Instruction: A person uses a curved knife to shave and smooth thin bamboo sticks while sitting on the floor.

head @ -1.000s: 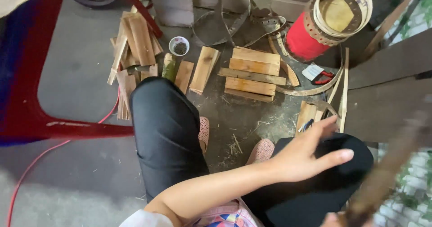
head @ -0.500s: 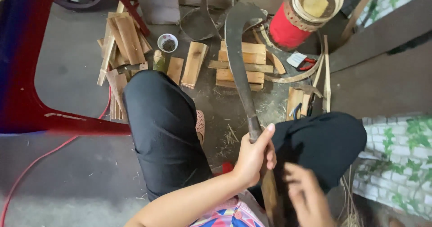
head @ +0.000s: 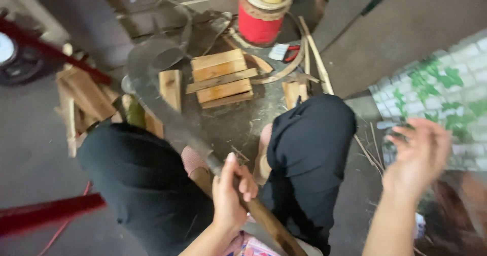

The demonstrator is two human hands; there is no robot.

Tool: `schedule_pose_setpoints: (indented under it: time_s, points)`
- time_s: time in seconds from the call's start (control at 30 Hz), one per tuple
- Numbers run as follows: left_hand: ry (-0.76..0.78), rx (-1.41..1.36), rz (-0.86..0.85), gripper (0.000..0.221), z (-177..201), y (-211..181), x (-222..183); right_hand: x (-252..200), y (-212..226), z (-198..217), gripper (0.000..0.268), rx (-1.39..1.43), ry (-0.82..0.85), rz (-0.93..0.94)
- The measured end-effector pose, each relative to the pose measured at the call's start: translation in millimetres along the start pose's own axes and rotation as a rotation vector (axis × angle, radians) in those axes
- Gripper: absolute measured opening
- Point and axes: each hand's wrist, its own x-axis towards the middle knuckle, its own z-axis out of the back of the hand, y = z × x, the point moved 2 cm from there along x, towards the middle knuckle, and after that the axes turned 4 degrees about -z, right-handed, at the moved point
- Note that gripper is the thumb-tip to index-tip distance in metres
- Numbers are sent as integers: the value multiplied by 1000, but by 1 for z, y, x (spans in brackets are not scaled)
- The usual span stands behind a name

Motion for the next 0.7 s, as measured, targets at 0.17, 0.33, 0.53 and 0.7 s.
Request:
schedule_pose_setpoints:
  time_s: [0.17,0.33,0.53,0.7]
  points:
    - [5,0,10,36,-14,6,20,84,-251,85,21,-312,-109,-336]
    - [-36,30,47,35,-16,22,51,97,-484,160,42,-768,-32,-422]
    - [8,21,17,35,-14,37,90,146,-544,108,55,-1229,116,-352]
    - [163,-94,30,38,-4,51,119,159,-485,71,42,-1310,95,-191]
